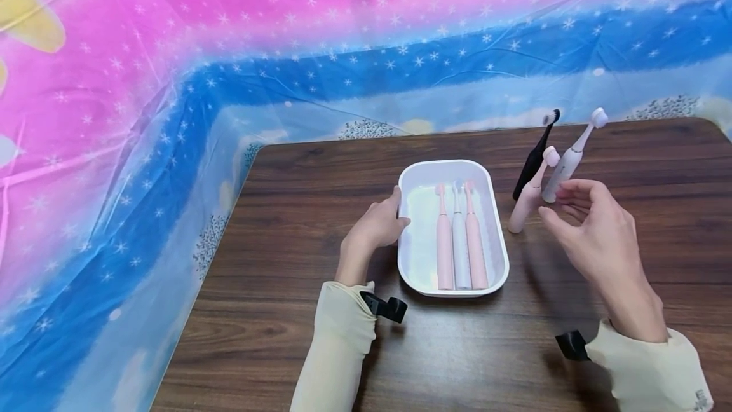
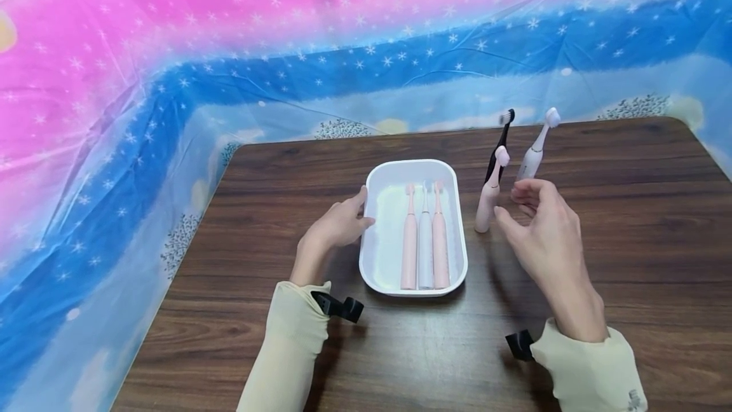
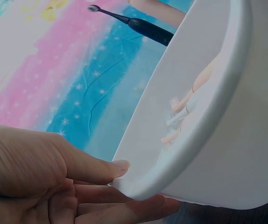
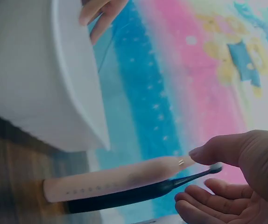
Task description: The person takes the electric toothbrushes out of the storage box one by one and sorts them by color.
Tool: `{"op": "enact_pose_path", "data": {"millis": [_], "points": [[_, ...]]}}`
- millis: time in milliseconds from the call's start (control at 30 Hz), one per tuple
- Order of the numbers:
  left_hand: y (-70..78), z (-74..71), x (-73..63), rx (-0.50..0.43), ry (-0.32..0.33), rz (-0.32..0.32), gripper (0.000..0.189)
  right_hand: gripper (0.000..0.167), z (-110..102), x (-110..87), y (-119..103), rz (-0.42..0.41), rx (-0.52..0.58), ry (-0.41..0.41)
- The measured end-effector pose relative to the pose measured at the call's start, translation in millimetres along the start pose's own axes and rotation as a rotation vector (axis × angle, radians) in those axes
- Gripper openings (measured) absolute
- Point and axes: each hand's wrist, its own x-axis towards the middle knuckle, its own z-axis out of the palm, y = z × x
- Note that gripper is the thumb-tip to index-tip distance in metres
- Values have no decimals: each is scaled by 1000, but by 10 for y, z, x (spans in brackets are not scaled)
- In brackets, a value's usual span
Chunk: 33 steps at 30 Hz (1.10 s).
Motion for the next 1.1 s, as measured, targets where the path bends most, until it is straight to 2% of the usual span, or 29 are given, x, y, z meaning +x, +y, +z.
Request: {"op": "enact_pose_path", "data": {"millis": [133, 267, 400, 533, 767, 1100], "points": [[4, -9, 0, 5, 2, 0, 69, 44, -70, -77, -106, -20, -15, -14], [-1, -18, 5, 8, 4, 0, 69, 44, -95, -152, -255, -84, -9, -4], [-7, -17, 16, 7, 1, 2, 69, 44, -46, -191, -382, -151, 19, 12], [-8, -8, 22, 7, 2, -2, 69, 42, 52, -195, -461, -169, 33, -35], [-16, 16, 18, 2, 1, -1, 69, 40, 281, -161, -497, -164, 76, -154], [-10, -1, 20, 10, 13, 5, 69, 48, 569, -47, -460, -78, 74, -316]]}}
